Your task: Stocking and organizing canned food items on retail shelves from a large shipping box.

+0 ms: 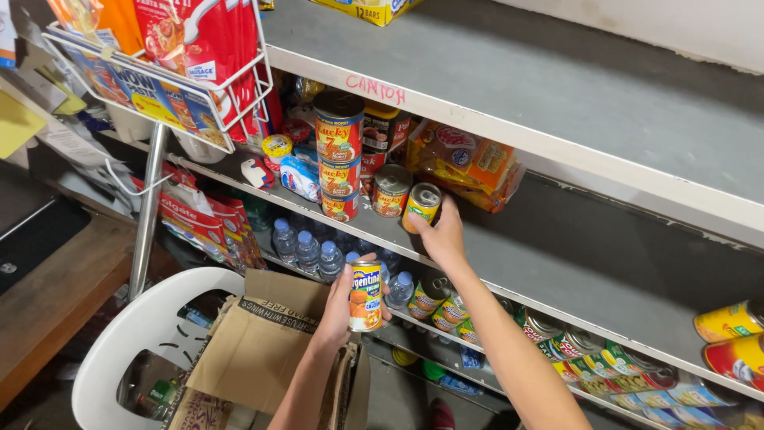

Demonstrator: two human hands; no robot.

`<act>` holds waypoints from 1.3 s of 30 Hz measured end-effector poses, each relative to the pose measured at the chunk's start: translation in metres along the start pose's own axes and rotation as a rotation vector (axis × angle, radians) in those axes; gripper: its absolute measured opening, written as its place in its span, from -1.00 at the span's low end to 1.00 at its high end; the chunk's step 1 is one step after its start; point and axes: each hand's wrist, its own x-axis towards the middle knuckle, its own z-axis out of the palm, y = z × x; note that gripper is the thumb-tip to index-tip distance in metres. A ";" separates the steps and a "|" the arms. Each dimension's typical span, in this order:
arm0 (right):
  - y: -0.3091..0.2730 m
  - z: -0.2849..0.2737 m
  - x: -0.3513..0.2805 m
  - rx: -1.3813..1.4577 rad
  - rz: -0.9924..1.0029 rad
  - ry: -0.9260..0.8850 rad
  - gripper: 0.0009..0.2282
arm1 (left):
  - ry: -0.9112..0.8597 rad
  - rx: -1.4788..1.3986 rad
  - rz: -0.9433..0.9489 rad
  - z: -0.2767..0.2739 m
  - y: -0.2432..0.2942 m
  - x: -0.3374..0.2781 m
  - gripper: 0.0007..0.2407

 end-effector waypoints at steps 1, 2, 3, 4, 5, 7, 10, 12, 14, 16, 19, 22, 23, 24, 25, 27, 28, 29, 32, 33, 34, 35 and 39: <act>-0.001 -0.002 -0.002 -0.003 0.001 0.005 -0.47 | -0.006 0.000 -0.002 -0.001 -0.001 0.001 -0.45; -0.003 -0.004 -0.004 0.173 0.096 -0.049 -0.49 | -0.011 -0.007 0.013 -0.002 -0.002 0.001 -0.45; -0.004 -0.006 -0.006 0.349 0.190 -0.103 -0.51 | -0.017 -0.013 0.027 -0.003 -0.003 0.001 -0.45; -0.002 -0.009 -0.008 0.346 0.192 -0.101 -0.51 | -0.019 -0.015 0.024 -0.002 -0.002 0.000 -0.45; 0.001 -0.011 -0.011 0.569 0.296 -0.130 -0.56 | -0.018 -0.010 0.017 -0.001 -0.002 -0.001 -0.45; -0.012 -0.022 -0.019 0.792 0.401 -0.153 -0.61 | -0.021 -0.003 0.007 0.000 -0.002 -0.001 -0.45; -0.040 -0.045 -0.039 1.235 0.489 -0.286 -0.64 | -0.037 -0.004 -0.025 0.000 -0.007 -0.001 -0.45; -0.037 -0.054 -0.052 1.326 0.523 -0.379 -0.64 | -0.016 -0.019 -0.052 0.001 -0.011 0.001 -0.45; -0.017 -0.057 -0.064 1.335 0.498 -0.398 -0.64 | -0.021 -0.039 -0.066 0.003 -0.020 0.003 -0.45; -0.005 -0.062 -0.080 1.344 0.480 -0.417 -0.63 | -0.021 -0.061 -0.085 0.009 -0.025 0.001 -0.43; -0.004 -0.075 -0.096 1.448 0.516 -0.440 -0.45 | -0.022 -0.090 -0.131 0.021 -0.031 0.002 -0.45; -0.005 -0.092 -0.109 1.457 0.507 -0.399 -0.46 | -0.060 -0.104 -0.157 0.026 -0.047 0.005 -0.46; 0.001 -0.097 -0.116 1.415 0.527 -0.365 -0.44 | -0.093 -0.055 -0.143 0.028 -0.053 0.006 -0.44; 0.006 -0.104 -0.123 1.373 0.547 -0.325 -0.42 | -0.131 -0.007 -0.133 0.031 -0.060 0.006 -0.41; 0.010 -0.111 -0.130 1.372 0.547 -0.303 -0.42 | -0.145 -0.005 -0.147 0.041 -0.060 0.007 -0.41; 0.017 -0.130 -0.148 1.328 0.487 -0.227 -0.47 | -0.151 -0.041 -0.214 0.065 -0.064 0.008 -0.44; 0.017 -0.142 -0.157 1.322 0.485 -0.191 -0.47 | -0.175 -0.039 -0.237 0.075 -0.069 0.007 -0.44; 0.017 -0.154 -0.167 1.262 0.487 -0.121 -0.51 | -0.218 -0.042 -0.237 0.086 -0.075 0.006 -0.44; 0.019 -0.190 -0.204 1.184 0.456 0.010 -0.55 | -0.310 -0.030 -0.276 0.123 -0.095 -0.005 -0.45; 0.019 -0.202 -0.218 1.170 0.425 0.038 -0.54 | -0.334 -0.017 -0.294 0.136 -0.101 -0.011 -0.46; 0.018 -0.216 -0.232 1.159 0.422 0.075 -0.54 | -0.363 -0.017 -0.315 0.147 -0.112 -0.017 -0.46; 0.016 -0.229 -0.248 1.151 0.418 0.109 -0.54 | -0.423 -0.017 -0.329 0.159 -0.123 -0.023 -0.44; 0.004 -0.286 -0.320 1.089 0.419 0.215 -0.53 | -0.513 -0.032 -0.451 0.216 -0.157 -0.065 -0.47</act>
